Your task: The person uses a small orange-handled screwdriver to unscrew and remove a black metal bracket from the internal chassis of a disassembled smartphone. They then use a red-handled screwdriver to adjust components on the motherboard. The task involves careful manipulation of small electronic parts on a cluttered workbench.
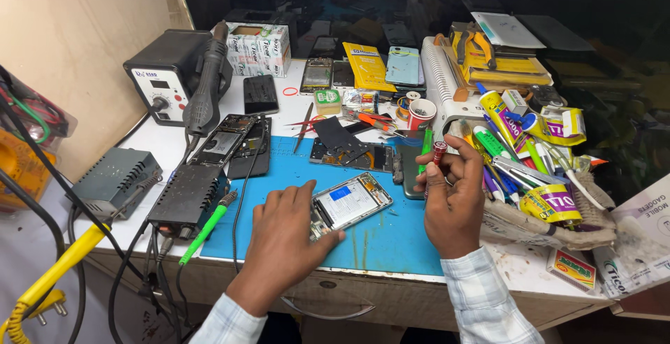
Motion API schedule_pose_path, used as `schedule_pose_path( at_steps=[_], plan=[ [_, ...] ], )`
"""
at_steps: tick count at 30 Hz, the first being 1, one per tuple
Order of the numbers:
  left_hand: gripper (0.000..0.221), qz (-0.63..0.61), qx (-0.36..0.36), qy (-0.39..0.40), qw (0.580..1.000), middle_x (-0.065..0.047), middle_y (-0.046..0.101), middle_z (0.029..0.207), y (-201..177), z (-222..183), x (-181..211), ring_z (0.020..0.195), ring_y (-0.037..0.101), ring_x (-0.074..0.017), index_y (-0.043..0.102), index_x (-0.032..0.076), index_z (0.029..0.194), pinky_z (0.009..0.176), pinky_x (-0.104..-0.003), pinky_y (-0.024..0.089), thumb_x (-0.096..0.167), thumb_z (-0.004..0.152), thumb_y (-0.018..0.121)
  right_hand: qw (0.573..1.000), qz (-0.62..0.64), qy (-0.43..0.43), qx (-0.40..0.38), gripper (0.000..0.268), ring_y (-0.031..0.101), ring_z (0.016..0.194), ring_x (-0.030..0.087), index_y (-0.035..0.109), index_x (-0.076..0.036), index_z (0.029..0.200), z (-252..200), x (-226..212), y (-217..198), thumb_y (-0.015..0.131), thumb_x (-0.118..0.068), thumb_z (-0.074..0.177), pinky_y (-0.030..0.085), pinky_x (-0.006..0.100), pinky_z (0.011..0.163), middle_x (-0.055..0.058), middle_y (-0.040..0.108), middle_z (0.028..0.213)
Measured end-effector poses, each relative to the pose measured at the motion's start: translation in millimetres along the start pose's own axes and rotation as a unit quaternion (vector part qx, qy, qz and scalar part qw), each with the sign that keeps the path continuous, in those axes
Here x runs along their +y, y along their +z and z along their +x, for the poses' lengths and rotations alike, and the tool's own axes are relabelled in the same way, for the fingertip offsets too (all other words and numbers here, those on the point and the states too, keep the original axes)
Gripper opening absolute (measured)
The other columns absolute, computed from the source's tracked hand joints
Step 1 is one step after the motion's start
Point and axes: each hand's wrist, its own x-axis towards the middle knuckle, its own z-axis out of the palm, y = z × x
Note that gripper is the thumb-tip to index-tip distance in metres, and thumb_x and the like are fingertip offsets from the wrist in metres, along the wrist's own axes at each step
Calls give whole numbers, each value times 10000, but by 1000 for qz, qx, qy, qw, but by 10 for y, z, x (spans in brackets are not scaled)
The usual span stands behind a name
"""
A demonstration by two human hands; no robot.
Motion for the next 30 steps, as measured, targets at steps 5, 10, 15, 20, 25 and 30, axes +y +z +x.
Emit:
schedule_pose_path(
  at_steps=[5, 10, 15, 20, 25, 30],
  plan=[
    [959, 17, -94, -56, 994, -180, 548, 1259, -92, 234, 20, 1218, 496, -376, 527, 63, 1395, 1022, -465, 392, 437, 612, 934, 1000, -6, 4, 1, 377, 633, 813, 112, 416, -10, 1407, -5, 5, -1, 531, -19, 1048, 583, 274, 733, 107, 687, 1077],
    [918, -10, -160, -94, 983, -186, 569, 1241, -229, 354, 70, 1063, 659, -375, 539, 51, 1359, 937, -422, 534, 342, 579, 925, 1000, -10, 4, 4, 374, 639, 813, 112, 416, -10, 1399, -4, 14, -6, 538, -32, 1046, 588, 274, 725, 104, 692, 1072],
    [955, 24, -59, -25, 998, -147, 660, 1088, -318, 373, 120, 1000, 667, -351, 554, 124, 1435, 863, -441, 531, 267, 556, 902, 1000, -19, 1, 4, 370, 646, 821, 107, 412, -11, 1384, 11, 6, -8, 548, -47, 1042, 606, 272, 723, 102, 694, 1068],
    [798, 160, 125, 141, 969, -132, 638, 989, -329, 420, 206, 883, 653, -306, 561, 36, 1388, 709, -434, 506, 106, 635, 815, 1000, -15, 6, 0, 355, 648, 814, 108, 413, -13, 1378, 9, -6, -12, 543, -50, 1049, 598, 271, 720, 101, 697, 1067],
    [676, 337, 207, 249, 884, -68, 611, 978, -334, 572, 260, 899, 608, -215, 568, 34, 1393, 689, -349, 464, 65, 734, 716, 1000, 1, 14, -1, 363, 648, 809, 106, 413, -21, 1381, 3, 3, -25, 548, -63, 1046, 593, 268, 713, 94, 693, 1058],
    [606, 413, 195, 316, 831, -46, 582, 924, -375, 734, 247, 865, 574, -184, 548, 24, 1438, 700, -330, 449, 101, 848, 664, 1000, -3, 7, -1, 363, 645, 814, 106, 419, -21, 1380, 2, 11, -35, 555, -67, 1047, 591, 263, 724, 93, 694, 1059]
  ],
)
